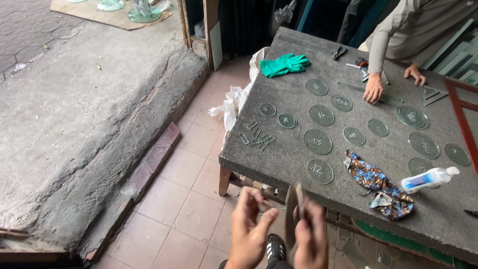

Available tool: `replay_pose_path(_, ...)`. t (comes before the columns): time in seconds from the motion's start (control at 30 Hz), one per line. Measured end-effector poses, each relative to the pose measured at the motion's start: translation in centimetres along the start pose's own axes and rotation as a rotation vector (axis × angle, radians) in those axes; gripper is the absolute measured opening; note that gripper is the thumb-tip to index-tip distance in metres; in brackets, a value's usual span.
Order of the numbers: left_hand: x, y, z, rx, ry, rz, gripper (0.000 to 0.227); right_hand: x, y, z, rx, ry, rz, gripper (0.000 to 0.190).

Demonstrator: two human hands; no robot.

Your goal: Cleaning circular glass pieces with a cloth and organizing them on a marked workbench.

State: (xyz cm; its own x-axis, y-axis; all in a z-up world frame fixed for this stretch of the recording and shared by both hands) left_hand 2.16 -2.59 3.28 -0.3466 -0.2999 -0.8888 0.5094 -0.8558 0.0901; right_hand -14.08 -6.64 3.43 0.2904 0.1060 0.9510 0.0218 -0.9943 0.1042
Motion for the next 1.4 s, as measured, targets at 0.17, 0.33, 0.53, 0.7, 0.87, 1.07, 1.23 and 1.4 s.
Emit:
replay_pose_path(0.17, -1.8, -0.7, -0.1, 0.073, 0.264, 0.151, 0.023, 2.9, 3.4, -0.1, 0.159, -0.152, 0.283, 0.051)
replay_pose_path(0.33, -1.5, -0.1, -1.3, 0.142, 0.121, 0.143, 0.025, 2.8, 2.5, -0.1, 0.481, -0.113, 0.479, 0.059)
replay_pose_path(0.53, -1.2, 0.3, -1.5, 0.046, -0.121, -0.013, 0.030, -4.5, -1.1, 2.9, 0.197, 0.773, 1.092, 0.069)
replay_pose_path(0.7, -0.3, -0.2, -0.9, -0.005, -0.038, 0.033, 0.033, -0.3, 0.8, 4.0, 0.274, 0.856, 0.754, 0.068)
replay_pose_path(0.87, -1.1, -0.5, -0.6, 0.013, 0.046, 0.094, 0.035, 2.6, -0.6, 4.5, 0.111, 0.884, 1.059, 0.080)
replay_pose_path(1.07, -2.3, 1.3, -2.3, -0.131, 0.148, 0.123, 0.038, -1.5, -2.6, 4.6, 0.103, 0.561, 1.079, 0.078)
replay_pose_path(1.23, 1.5, 0.4, -2.7, -0.276, 0.218, -0.006, 0.011, 0.8, -1.8, 5.7, -0.031, 0.662, 1.078, 0.062)
replay_pose_path(1.4, 0.6, 0.3, -2.3, -0.155, 0.353, -0.030, 0.016, 4.0, -0.4, 5.6, 0.026, 0.768, 1.027, 0.068)
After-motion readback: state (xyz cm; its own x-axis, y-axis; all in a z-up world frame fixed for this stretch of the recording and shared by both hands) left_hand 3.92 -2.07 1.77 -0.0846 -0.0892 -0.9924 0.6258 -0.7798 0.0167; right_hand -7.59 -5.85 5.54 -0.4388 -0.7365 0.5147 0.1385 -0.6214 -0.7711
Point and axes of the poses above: each hand's wrist, its own y-axis towards the middle knuckle, its own z-axis out of the palm, x = y × z, the point moved 5 cm from there along y, towards the middle knuckle, and after that the axes turned 1 degree about x, right-handed, at the moved point
